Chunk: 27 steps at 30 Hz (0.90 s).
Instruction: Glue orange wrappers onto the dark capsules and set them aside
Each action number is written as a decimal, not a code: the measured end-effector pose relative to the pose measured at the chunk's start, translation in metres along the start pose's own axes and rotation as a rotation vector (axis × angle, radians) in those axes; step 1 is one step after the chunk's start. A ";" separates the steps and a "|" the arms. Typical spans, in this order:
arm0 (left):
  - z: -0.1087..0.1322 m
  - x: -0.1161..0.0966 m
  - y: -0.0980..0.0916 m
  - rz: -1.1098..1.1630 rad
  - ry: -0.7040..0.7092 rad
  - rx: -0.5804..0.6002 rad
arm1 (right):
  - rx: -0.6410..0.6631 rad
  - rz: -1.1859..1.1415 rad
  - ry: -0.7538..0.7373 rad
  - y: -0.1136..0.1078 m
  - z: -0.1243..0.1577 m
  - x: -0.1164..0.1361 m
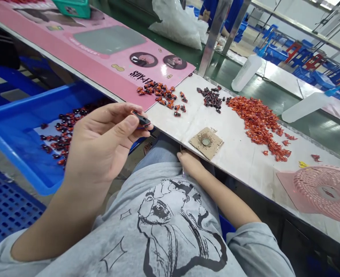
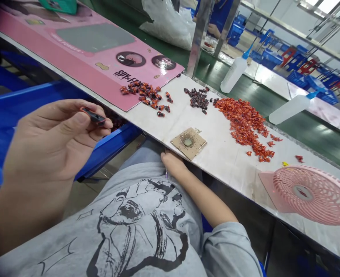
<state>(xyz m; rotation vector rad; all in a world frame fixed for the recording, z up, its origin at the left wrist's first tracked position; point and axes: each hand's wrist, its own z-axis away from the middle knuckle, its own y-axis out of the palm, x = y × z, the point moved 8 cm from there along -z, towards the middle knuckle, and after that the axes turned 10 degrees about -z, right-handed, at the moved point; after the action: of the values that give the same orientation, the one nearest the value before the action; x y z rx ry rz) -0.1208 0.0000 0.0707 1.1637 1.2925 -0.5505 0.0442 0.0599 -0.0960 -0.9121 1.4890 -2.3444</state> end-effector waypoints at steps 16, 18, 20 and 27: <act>0.023 0.041 0.066 -0.021 -0.272 0.467 | -0.778 -1.299 -0.323 -0.135 0.095 0.021; 0.017 0.048 0.074 -0.019 -0.251 0.459 | -0.788 -1.260 -0.309 -0.139 0.097 0.013; 0.009 0.057 0.078 -0.001 -0.280 0.432 | -0.768 -1.219 -0.321 -0.140 0.097 0.007; -0.007 0.087 0.103 0.106 -0.471 0.463 | -0.812 -1.156 -0.325 -0.146 0.090 -0.019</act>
<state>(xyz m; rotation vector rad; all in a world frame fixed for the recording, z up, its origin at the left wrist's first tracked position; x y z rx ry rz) -0.0127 0.0693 0.0268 1.3638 0.7106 -1.0116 0.1342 0.0708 0.0512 -2.7921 2.0978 -1.7811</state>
